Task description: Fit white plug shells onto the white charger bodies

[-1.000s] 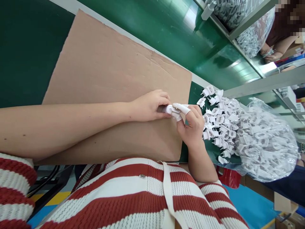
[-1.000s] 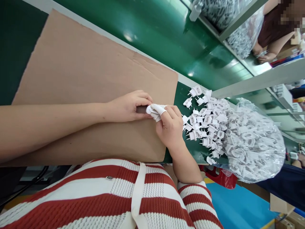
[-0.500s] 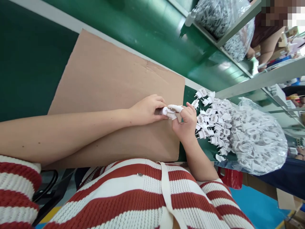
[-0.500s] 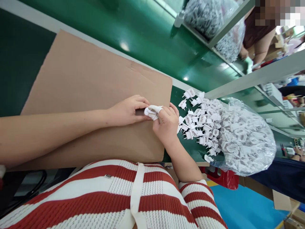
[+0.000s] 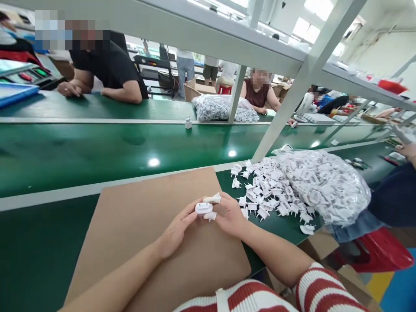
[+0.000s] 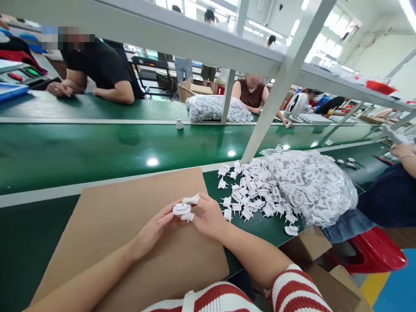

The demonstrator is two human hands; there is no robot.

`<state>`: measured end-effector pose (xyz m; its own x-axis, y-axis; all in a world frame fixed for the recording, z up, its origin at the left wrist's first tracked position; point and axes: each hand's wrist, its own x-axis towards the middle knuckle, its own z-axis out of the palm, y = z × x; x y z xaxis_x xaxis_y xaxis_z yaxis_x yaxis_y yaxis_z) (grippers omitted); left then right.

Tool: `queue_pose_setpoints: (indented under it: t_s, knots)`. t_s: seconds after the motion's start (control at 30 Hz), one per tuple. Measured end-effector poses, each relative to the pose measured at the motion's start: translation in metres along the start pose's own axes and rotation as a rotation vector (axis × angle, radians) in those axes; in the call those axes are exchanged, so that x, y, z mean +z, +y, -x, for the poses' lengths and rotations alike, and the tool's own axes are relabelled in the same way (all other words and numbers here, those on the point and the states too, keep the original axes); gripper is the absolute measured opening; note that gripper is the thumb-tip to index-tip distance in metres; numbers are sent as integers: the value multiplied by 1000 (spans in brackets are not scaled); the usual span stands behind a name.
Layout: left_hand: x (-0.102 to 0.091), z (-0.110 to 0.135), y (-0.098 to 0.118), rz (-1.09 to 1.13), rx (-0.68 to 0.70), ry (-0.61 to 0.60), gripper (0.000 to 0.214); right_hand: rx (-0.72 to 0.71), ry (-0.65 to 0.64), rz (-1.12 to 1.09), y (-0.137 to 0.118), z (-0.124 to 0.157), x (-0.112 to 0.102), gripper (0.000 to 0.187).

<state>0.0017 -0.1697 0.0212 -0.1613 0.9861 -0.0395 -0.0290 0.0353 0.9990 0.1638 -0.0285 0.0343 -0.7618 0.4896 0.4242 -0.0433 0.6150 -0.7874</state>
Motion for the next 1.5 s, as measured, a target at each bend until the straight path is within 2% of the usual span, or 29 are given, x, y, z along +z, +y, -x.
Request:
queue_pose_setpoints:
  t_s: [0.17,0.4,0.5,0.57,0.73,1.1,1.23,1.33,1.5]
  knots:
    - [15,4,3,79,-20,119,47,-52,64,19,-3,9,9,31]
    - [22,2,18,-90,16,237,49,-194,79,127,-3,12,12,31]
    - [22,0,21,-125,48,276,49,-199,54,111,-7,11,8,32]
    - [23,0,24,-64,30,298,49,-154,39,56,-12,10,5,31]
    - [24,4,33,96,-67,287,52,-45,49,-85,-20,11,0,25]
    - [30,13,40,118,44,297,51,-151,77,-66,-27,14,-5,34]
    - [32,17,33,-10,108,290,49,-146,73,-11,-29,13,-5,34]
    - [29,16,25,-81,63,298,50,-173,57,24,-22,12,0,32]
    - [23,9,19,-62,-46,295,50,-241,43,117,-6,13,8,35]
